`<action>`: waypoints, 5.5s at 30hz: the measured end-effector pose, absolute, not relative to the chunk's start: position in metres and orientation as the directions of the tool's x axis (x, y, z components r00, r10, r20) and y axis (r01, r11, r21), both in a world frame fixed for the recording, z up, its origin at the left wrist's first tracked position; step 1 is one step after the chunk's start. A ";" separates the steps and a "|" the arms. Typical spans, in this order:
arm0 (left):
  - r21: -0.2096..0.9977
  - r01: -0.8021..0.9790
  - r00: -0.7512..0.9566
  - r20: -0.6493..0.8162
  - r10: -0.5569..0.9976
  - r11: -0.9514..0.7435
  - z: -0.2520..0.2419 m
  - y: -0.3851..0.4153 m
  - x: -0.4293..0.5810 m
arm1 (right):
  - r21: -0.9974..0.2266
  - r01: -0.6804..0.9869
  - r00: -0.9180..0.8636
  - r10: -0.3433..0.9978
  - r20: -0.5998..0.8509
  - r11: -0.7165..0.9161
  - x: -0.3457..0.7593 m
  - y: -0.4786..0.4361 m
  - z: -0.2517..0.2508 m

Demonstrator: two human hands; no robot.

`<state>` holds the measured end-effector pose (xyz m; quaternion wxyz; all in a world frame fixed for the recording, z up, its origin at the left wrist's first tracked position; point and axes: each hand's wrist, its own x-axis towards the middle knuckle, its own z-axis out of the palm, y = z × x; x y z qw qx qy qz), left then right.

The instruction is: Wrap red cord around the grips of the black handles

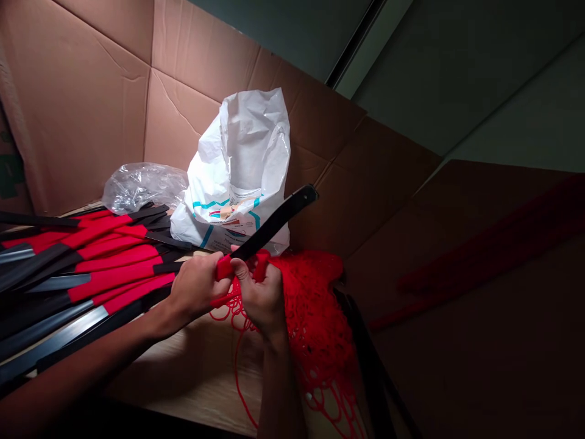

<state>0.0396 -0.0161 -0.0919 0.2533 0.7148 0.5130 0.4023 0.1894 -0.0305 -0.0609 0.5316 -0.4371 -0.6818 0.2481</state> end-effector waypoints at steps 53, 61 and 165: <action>0.756 0.503 0.259 0.329 0.908 -0.418 -0.068 -0.021 0.047 | -0.694 0.383 0.122 0.711 0.692 0.610 0.191 -0.052 -0.035; 0.775 0.434 0.381 0.304 0.873 -0.460 -0.064 -0.018 0.034 | -0.696 0.395 0.066 0.738 0.672 0.599 0.193 -0.054 -0.032; 0.863 0.347 0.369 0.233 0.900 -0.366 -0.055 -0.025 0.032 | -0.629 0.499 0.008 0.722 0.691 0.597 0.195 -0.058 -0.028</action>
